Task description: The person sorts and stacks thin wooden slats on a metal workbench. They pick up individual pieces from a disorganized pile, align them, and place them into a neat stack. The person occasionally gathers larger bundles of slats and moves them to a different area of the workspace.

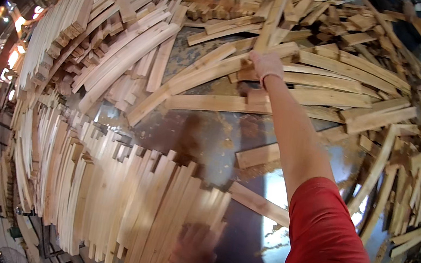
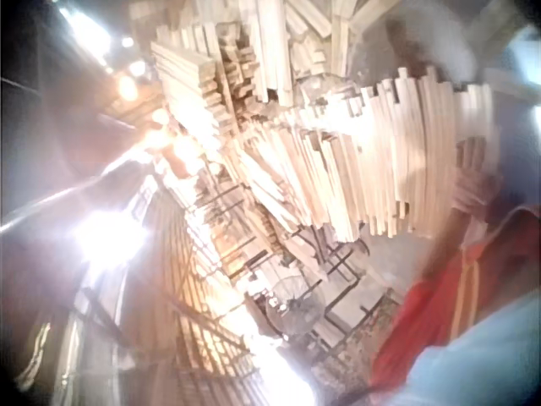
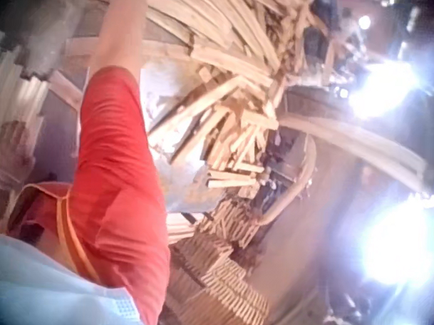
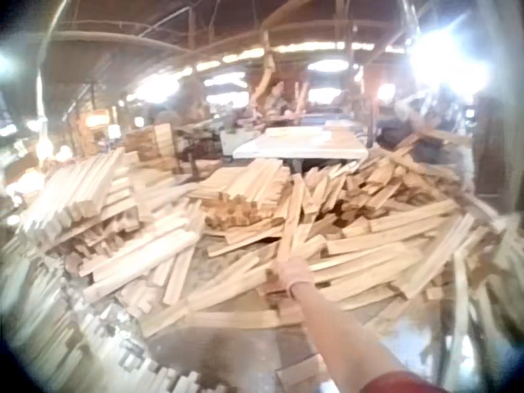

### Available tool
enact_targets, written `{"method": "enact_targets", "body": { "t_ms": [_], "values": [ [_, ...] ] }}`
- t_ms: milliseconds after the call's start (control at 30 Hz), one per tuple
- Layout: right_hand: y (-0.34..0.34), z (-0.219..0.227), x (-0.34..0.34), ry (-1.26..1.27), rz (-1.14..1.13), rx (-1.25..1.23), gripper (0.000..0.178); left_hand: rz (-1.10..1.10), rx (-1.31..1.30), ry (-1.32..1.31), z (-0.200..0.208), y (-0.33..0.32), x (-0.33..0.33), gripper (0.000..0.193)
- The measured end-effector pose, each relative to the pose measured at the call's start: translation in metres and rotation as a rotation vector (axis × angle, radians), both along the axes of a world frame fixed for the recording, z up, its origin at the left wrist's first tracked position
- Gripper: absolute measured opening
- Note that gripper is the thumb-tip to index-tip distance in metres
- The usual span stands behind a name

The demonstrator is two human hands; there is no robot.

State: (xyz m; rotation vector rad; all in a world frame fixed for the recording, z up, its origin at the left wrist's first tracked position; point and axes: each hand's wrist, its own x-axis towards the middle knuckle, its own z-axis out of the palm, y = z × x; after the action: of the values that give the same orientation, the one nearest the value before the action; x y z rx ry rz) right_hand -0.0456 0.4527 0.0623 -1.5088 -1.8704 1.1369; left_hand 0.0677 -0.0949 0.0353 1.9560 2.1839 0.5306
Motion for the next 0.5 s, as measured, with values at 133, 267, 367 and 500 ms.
{"method": "enact_targets", "body": {
  "t_ms": [133, 267, 367, 500],
  "values": [
    [0.067, -0.047, -0.040, 0.179, -0.117, -0.113, 0.043, -0.010, -0.069, -0.027, -0.005, 0.009, -0.007, 0.082],
    [0.038, -0.048, -0.011, 0.987, 0.027, -0.661, 0.014, 0.032, -0.118, 0.011, 0.008, 0.014, 0.002, 0.075],
    [0.080, -0.010, 0.049, 1.095, 0.110, -0.442, 0.010, 0.050, -0.101, 0.029, -0.001, 0.016, 0.007, 0.070],
    [0.189, 0.016, 0.147, 0.940, 0.401, 0.111, 0.038, 0.000, -0.119, 0.027, -0.002, 0.027, 0.000, 0.070]
  ]
}}
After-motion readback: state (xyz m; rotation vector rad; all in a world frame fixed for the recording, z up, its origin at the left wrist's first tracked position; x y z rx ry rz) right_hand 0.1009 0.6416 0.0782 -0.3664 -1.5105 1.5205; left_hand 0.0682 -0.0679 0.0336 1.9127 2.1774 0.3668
